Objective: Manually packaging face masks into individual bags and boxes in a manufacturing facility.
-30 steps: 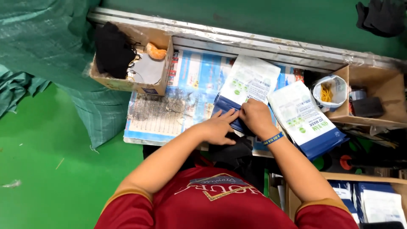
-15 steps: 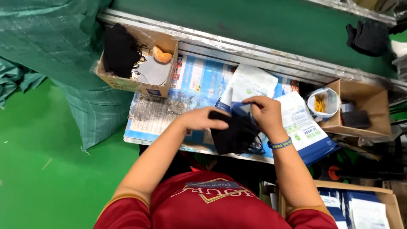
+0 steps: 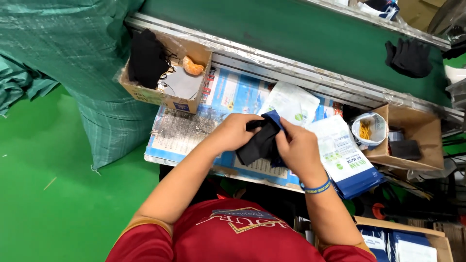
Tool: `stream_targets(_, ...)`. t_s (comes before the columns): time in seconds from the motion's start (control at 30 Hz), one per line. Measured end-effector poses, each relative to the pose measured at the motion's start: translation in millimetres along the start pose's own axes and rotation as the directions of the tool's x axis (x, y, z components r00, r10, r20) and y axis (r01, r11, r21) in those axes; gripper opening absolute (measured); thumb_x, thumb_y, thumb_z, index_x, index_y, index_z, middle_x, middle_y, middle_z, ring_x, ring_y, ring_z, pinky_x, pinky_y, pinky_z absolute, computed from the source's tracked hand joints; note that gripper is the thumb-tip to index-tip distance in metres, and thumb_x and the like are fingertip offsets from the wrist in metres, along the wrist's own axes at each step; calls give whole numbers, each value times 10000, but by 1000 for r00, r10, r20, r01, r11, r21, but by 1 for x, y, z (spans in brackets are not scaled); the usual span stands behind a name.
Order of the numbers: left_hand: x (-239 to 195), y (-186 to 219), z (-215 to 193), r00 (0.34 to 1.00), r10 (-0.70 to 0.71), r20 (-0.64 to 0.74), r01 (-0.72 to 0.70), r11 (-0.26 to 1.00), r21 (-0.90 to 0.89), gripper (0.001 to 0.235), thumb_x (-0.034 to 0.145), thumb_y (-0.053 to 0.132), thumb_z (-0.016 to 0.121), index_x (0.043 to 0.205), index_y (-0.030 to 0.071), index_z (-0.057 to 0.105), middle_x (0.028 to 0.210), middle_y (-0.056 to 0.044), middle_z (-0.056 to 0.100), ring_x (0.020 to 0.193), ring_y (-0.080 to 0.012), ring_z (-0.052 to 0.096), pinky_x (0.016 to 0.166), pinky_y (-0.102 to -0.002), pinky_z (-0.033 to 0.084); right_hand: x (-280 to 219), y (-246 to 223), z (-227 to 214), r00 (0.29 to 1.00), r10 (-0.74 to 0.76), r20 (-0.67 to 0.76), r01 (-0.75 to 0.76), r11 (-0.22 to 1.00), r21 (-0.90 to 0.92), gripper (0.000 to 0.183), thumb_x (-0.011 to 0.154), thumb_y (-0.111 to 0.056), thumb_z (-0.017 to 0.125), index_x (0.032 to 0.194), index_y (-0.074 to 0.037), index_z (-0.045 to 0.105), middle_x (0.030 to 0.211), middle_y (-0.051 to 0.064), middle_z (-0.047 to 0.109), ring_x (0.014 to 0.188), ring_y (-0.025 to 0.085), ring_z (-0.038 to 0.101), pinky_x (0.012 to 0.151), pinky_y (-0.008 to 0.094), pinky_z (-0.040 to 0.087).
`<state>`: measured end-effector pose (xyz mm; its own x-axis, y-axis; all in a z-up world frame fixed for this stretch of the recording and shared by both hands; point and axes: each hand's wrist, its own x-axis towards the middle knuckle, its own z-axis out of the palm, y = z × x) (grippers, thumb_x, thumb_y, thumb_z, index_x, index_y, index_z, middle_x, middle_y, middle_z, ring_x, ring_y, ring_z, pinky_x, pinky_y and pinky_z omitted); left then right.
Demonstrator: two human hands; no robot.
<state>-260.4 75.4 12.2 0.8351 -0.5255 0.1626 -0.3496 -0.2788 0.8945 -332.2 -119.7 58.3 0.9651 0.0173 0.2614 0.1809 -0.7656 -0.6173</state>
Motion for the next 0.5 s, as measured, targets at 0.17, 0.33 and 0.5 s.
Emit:
stream_targets(0.17,-6,-21,17,996,-86,-34,82,991,-102,240,907,161,748,1111,36,726,964,-160,753,886,-262,725,822,-359,571,-19,-3,29,931,-354,-95,322,913,-251,498,866,-90,700,1346,27,640,779,196,659,645,382,639,605,451,519)
stream_targets(0.33,-31,-34,47,953,-303,18,198,575,-794,237,937,93,685,1148,-13,705,1027,-49,729,921,-135,665,848,-319,547,-21,13,42,895,-444,31,442,877,-189,596,839,-59,682,1414,38,561,781,164,627,677,350,643,605,456,513)
stream_targets(0.5,-34,-52,58,960,-271,70,181,413,-893,292,923,44,671,1204,-36,668,1126,-91,718,1021,-170,687,926,-327,554,-34,14,40,895,-446,-16,441,888,-132,606,856,-35,674,1443,17,536,799,156,627,672,330,637,615,439,514)
